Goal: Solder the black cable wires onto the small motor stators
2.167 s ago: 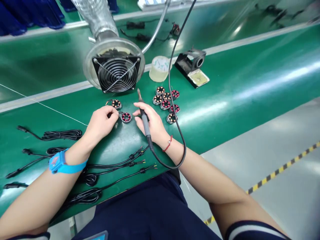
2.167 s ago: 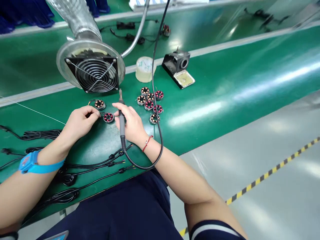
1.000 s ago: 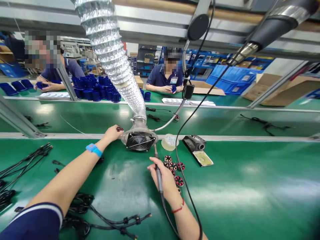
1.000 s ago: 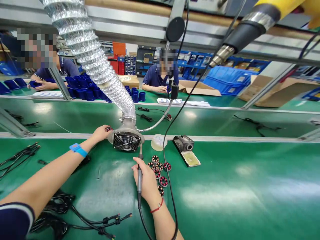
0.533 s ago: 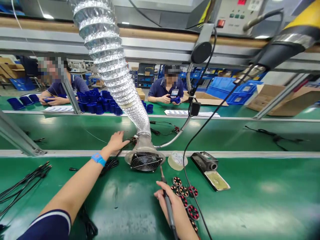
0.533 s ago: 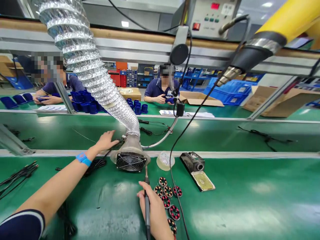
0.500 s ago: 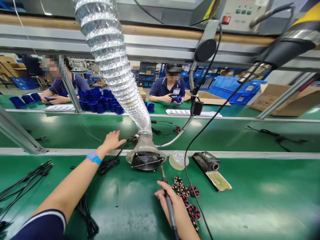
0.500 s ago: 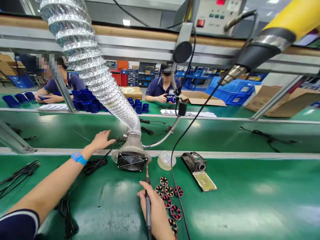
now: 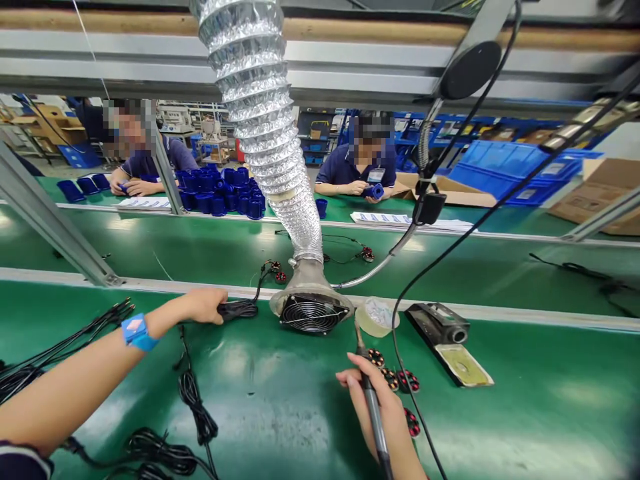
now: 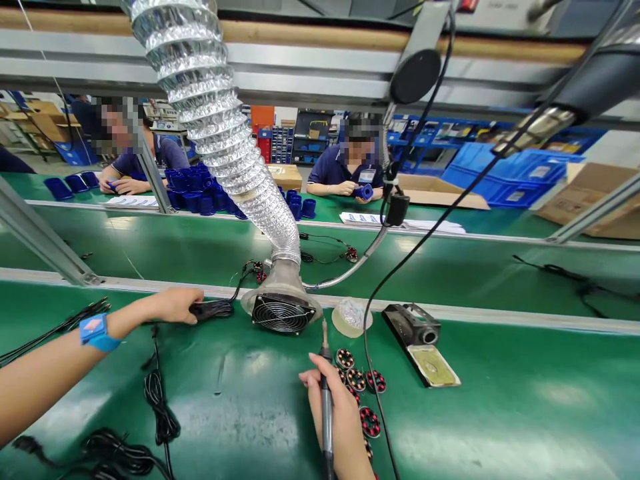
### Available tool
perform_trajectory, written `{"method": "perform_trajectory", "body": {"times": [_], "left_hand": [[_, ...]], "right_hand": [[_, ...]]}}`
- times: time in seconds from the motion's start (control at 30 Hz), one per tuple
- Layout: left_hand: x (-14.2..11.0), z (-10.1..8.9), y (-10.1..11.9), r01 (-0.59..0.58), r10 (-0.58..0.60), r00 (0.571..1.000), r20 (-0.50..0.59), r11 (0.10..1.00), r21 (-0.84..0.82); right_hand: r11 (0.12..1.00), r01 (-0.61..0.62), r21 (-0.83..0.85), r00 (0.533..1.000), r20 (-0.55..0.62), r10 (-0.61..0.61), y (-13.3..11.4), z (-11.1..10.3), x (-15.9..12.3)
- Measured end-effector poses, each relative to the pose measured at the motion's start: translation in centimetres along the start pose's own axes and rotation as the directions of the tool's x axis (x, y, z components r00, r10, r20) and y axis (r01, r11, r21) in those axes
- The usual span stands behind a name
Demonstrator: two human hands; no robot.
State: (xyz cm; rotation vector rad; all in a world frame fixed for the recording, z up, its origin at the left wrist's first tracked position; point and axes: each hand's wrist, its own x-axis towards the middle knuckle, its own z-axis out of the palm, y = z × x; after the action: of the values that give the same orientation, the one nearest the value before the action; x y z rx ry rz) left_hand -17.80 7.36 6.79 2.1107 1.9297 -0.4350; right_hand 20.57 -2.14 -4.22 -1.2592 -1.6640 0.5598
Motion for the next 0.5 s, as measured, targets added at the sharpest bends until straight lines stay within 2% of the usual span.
{"method": "perform_trajectory", "body": {"times": [0.1,0.17,0.23,0.27,0.3,0.33,0.37,0.43,0.47,0.5], "left_hand": [[1.3,-3.8,-2.5,0.110,-0.099,0.977,-0.189,0.993,0.046],[1.4,-6.3,-4.1,0.222,-0.194,0.921,-0.338,0.974,0.047],[0.9,-8.0,-5.0,0.328,-0.286,0.843,-0.455,0.944,0.015],[0.4,-8.4,-5.1,0.361,-0.319,0.815,-0.483,0.932,-0.006],[-0.2,-8.4,-4.9,0.371,-0.336,0.808,-0.484,0.928,-0.024],[-1.0,-8.0,-4.5,0.351,-0.329,0.828,-0.454,0.936,-0.037],[-1.9,-7.2,-3.8,0.299,-0.293,0.871,-0.394,0.953,-0.047],[-4.0,-4.6,-1.7,0.123,-0.137,0.967,-0.215,0.989,-0.080],[-5.2,-2.9,-0.3,0.023,-0.036,0.992,-0.119,0.994,-0.110],[-6.4,-1.2,1.2,-0.060,0.054,0.998,-0.042,0.988,-0.144]], "right_hand": [[0.999,-0.023,0.040,1.000,0.015,0.023,-0.5,-0.6,0.4],[0.998,-0.040,0.050,0.999,-0.009,0.041,-1.2,-1.0,0.4],[0.998,-0.044,0.035,0.998,-0.053,0.046,-2.0,-1.3,0.3],[0.999,-0.039,0.026,0.997,-0.064,0.040,-2.4,-1.4,0.2],[1.000,-0.022,0.019,0.998,-0.054,0.023,-2.8,-1.4,0.1],[1.000,0.007,0.016,0.999,-0.034,-0.006,-3.1,-1.5,-0.1],[0.999,0.045,0.018,0.999,-0.020,-0.045,-3.3,-1.5,-0.2],[0.991,0.130,0.029,0.991,-0.016,-0.130,-3.8,-1.5,-0.5],[0.985,0.170,0.038,0.985,-0.027,-0.169,-4.1,-1.4,-0.7],[0.978,0.201,0.049,0.979,-0.035,-0.199,-4.6,-1.3,-1.0]]}}
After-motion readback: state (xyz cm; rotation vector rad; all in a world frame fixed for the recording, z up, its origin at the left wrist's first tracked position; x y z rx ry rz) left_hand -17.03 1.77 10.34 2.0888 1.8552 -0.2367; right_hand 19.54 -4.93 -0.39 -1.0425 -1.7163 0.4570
